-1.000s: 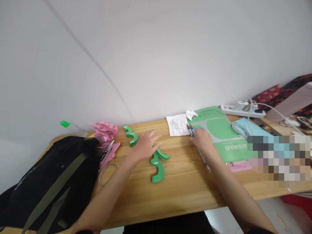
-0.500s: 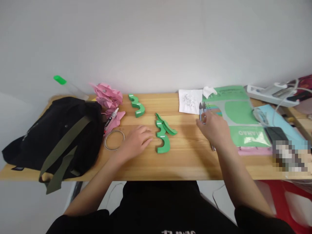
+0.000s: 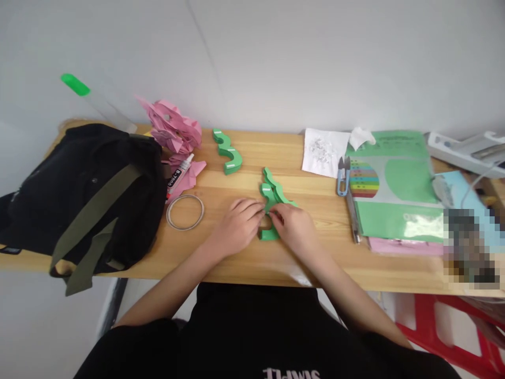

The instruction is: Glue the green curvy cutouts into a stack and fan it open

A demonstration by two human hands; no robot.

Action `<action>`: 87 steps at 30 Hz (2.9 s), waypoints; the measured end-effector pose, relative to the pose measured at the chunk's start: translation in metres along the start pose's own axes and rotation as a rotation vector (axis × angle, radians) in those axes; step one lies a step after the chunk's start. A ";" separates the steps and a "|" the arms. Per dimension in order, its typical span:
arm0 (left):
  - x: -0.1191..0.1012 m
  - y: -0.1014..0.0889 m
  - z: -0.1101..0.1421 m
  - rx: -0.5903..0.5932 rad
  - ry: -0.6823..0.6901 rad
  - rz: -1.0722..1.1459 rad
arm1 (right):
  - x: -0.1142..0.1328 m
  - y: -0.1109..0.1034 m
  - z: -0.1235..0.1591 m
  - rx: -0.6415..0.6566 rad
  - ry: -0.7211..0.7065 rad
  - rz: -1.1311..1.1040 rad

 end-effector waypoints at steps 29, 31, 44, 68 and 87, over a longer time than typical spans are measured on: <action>0.001 0.007 0.003 -0.042 -0.037 0.003 | -0.018 0.012 -0.001 -0.020 -0.172 -0.112; 0.001 0.007 0.004 -0.058 -0.031 -0.001 | -0.018 0.012 -0.001 -0.030 -0.167 -0.114; 0.000 0.007 0.004 -0.115 -0.014 -0.006 | -0.022 0.019 -0.005 -0.120 -0.216 -0.152; 0.002 0.007 0.005 -0.089 -0.033 0.051 | -0.059 -0.042 -0.008 -0.117 -0.118 -0.386; 0.006 -0.008 -0.003 -0.030 -0.101 0.161 | -0.097 -0.092 -0.060 -0.402 0.092 -0.006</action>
Point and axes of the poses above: each hand's wrist, its own z-axis away from the middle knuckle, its own y-axis out of the palm, x = y × z, the point moved 2 cm from there along -z, towards the middle knuckle, and after that the axes turned 1 degree about -x, right-handed, at the moved point
